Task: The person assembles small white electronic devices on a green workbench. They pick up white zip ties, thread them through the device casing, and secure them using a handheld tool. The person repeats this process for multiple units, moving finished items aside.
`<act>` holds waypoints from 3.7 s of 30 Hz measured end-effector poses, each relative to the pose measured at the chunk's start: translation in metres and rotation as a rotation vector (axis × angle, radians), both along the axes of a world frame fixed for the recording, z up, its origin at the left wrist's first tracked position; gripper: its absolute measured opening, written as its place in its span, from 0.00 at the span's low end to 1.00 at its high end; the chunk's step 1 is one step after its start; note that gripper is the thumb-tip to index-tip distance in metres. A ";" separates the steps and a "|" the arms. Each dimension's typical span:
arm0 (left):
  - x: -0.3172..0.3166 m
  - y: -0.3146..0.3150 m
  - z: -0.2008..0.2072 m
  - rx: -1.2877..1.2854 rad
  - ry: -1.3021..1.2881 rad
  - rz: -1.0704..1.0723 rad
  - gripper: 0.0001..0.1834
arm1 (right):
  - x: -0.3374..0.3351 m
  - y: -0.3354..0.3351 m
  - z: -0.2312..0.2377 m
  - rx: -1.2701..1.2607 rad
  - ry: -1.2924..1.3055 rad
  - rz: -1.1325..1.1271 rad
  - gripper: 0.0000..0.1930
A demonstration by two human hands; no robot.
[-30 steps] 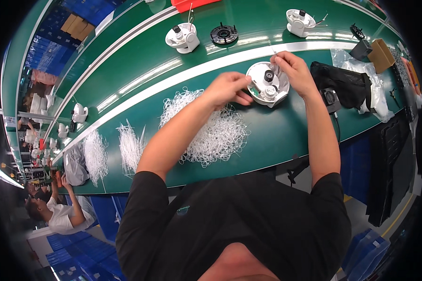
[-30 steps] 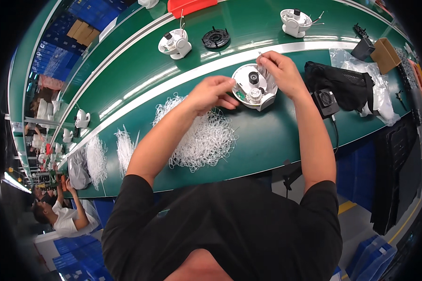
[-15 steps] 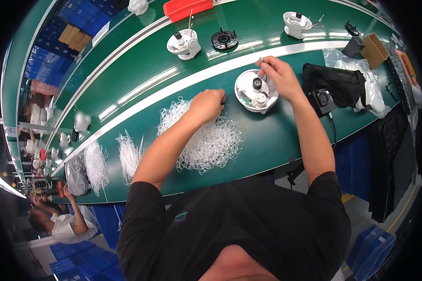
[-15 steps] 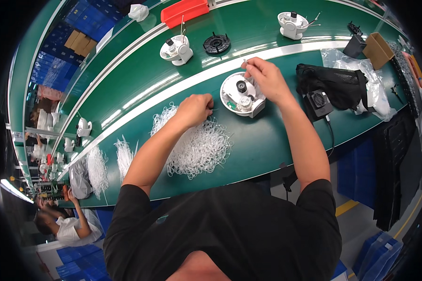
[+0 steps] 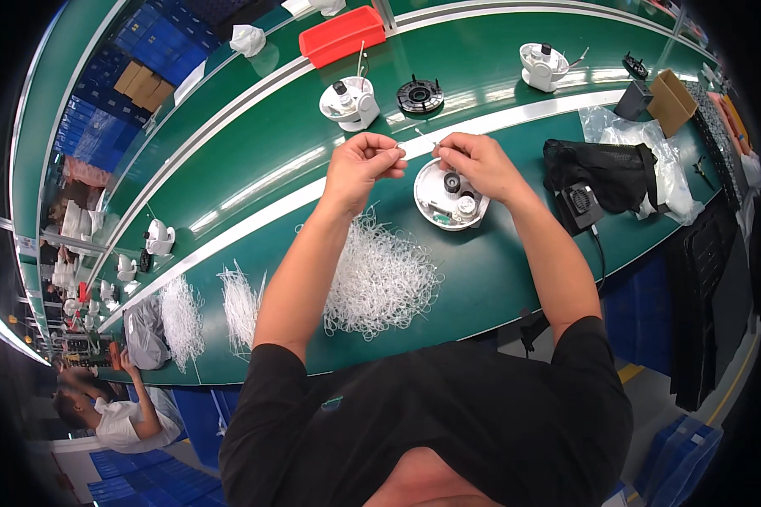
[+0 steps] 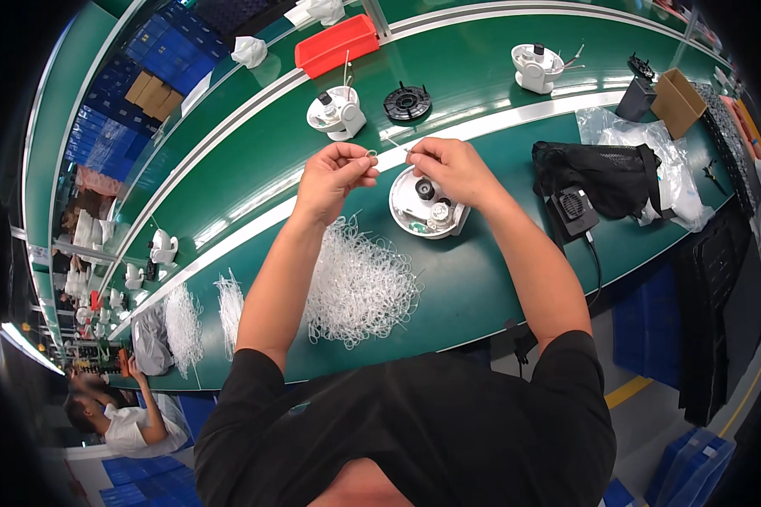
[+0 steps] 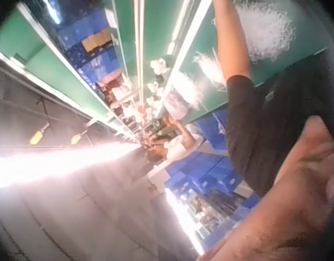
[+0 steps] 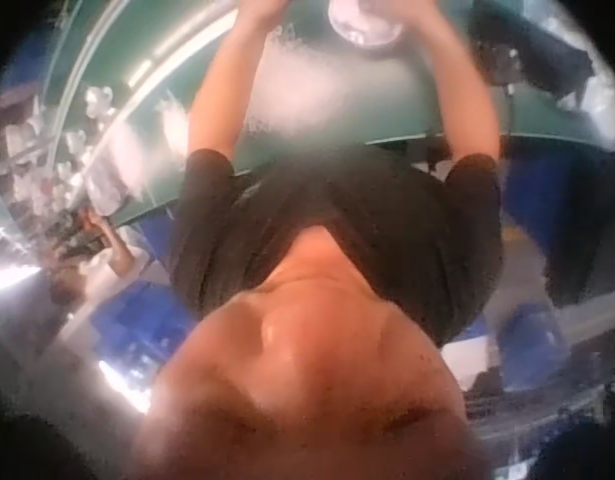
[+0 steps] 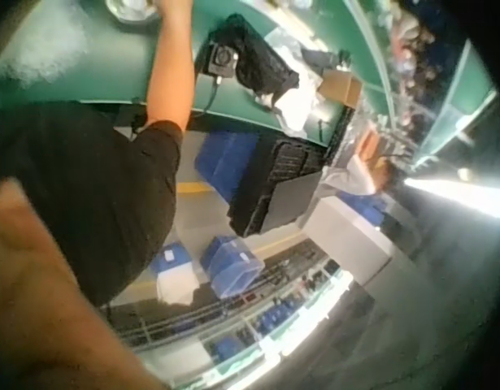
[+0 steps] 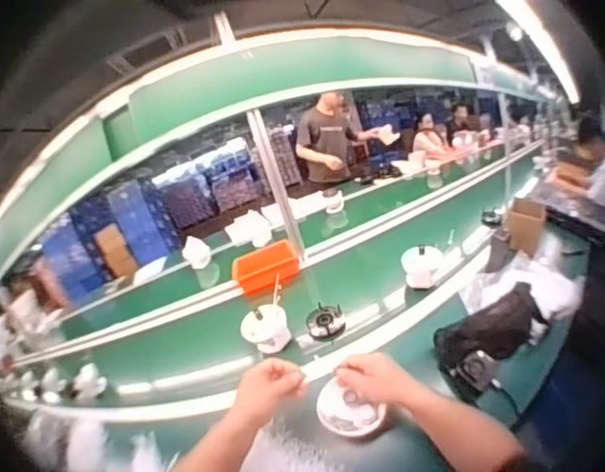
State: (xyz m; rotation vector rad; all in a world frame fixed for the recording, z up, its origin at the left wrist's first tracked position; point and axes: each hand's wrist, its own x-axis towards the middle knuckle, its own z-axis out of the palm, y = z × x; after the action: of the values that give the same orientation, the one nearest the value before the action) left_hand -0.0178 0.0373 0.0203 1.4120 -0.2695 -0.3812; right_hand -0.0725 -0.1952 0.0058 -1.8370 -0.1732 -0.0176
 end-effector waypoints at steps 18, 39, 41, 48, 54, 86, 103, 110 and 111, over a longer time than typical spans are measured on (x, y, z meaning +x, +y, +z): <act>-0.012 -0.048 -0.031 0.170 -0.527 0.170 0.04 | 0.009 0.004 -0.002 0.008 0.002 0.000 0.11; -0.022 -0.049 -0.027 0.567 -0.567 0.104 0.05 | 0.012 -0.010 -0.020 0.382 0.109 -0.046 0.08; -0.028 -0.048 -0.033 0.616 -0.714 0.126 0.05 | 0.010 -0.013 -0.019 0.617 0.229 -0.061 0.08; -0.030 -0.048 -0.037 0.632 -0.691 0.134 0.06 | 0.000 -0.016 -0.017 -0.065 -0.124 0.069 0.07; -0.027 -0.048 -0.040 0.615 -0.681 0.147 0.07 | 0.007 -0.019 -0.008 -0.436 -0.269 0.211 0.08; 0.157 0.002 -0.067 -0.298 0.318 0.500 0.26 | 0.017 -0.033 -0.078 -0.197 -0.162 -0.364 0.09; 0.147 -0.171 -0.049 0.007 0.227 0.103 0.17 | 0.031 -0.050 -0.077 -0.015 -0.360 -0.680 0.19; 0.025 -0.092 -0.010 0.129 0.319 -0.201 0.15 | 0.019 -0.053 -0.054 -0.131 -0.346 -0.551 0.22; 0.015 -0.078 -0.013 0.165 0.342 -0.218 0.15 | 0.018 -0.051 -0.049 -0.129 -0.373 -0.505 0.20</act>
State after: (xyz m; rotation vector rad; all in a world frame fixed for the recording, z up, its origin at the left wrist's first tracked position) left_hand -0.0028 -0.0411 0.0077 1.4547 -0.1131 -0.8308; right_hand -0.0546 -0.2460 -0.0428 -1.9500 0.0359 -0.7185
